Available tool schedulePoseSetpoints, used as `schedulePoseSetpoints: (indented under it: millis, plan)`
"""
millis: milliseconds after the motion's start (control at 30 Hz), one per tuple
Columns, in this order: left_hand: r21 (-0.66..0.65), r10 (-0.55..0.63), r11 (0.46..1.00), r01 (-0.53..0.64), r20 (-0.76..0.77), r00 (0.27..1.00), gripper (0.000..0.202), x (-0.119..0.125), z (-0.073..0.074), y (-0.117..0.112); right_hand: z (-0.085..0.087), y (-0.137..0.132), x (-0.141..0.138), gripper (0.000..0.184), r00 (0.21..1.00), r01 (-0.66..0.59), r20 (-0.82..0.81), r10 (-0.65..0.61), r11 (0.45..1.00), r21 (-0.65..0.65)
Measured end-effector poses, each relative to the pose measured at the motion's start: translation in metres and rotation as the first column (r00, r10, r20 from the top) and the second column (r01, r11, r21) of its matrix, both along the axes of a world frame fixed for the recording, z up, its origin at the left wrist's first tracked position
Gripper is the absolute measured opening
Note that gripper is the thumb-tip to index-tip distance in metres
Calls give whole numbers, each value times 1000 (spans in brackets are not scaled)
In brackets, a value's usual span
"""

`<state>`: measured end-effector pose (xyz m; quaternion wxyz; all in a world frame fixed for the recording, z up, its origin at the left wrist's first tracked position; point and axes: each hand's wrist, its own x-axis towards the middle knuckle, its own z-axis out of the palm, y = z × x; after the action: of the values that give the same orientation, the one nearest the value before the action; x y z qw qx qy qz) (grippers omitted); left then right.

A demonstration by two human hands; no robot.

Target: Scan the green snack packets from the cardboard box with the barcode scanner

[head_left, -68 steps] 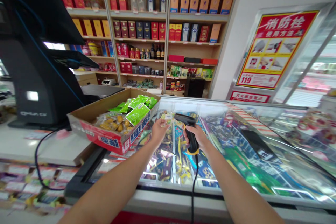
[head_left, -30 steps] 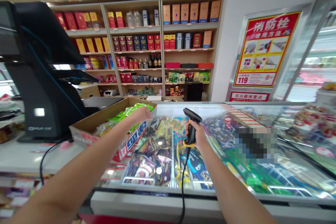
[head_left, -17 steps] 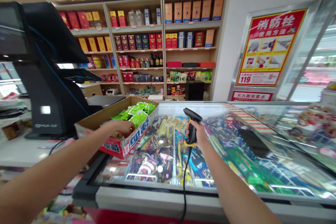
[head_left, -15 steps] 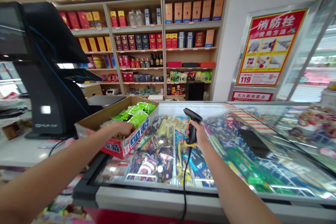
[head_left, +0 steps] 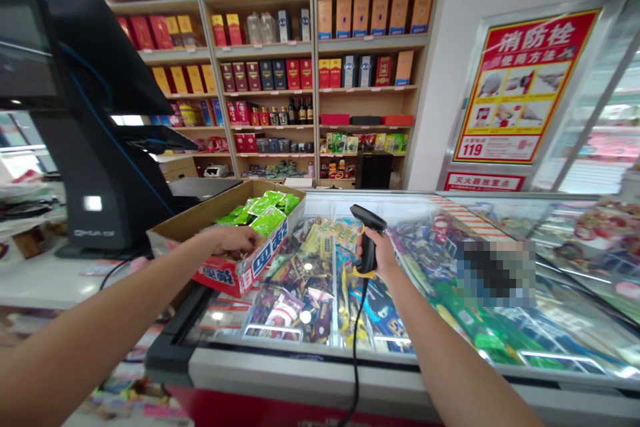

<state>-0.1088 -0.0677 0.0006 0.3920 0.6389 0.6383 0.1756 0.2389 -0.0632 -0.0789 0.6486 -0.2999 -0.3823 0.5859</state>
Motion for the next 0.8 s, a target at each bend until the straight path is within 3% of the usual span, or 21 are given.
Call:
schedulePoseSetpoints:
  millis: [67, 133, 200, 267, 367, 533, 667, 800]
  plan:
    - [4, 75, 997, -76, 149, 986, 23, 3, 5, 2, -1, 0, 0, 30, 1000, -5, 6, 5, 1000, 8]
    - [116, 121, 977, -177, 378, 918, 26, 11, 12, 4, -2, 0, -1, 29, 1000, -16, 19, 16, 1000, 9]
    - [200, 78, 949, -245, 603, 794, 29, 27, 17, 5, -3, -1, -1, 28, 999, -36, 36, 36, 999, 1]
    - [199, 22, 944, -262, 756, 654, 28, 49, 14, 6, -3, -2, -1, 28, 995, -81, 53, 82, 997, -9]
    - [110, 36, 960, -256, 863, 505, 27, 91, -8, 9, -4, -4, -1, 29, 980, -180, 87, 180, 984, -14]
    - [89, 36, 955, -283, 911, 410, 36, 139, -68, 25, -4, -10, -2, 34, 929, -323, 187, 319, 946, -11]
    - [73, 21, 953, -295, 953, 304, 33, 139, -94, 37, -4, -12, -3, 37, 880, -384, 273, 389, 920, -74]
    - [9, 66, 954, -300, 969, 240, 27, 127, -98, 41, -4, -14, -3, 37, 825, -410, 385, 414, 907, -98]
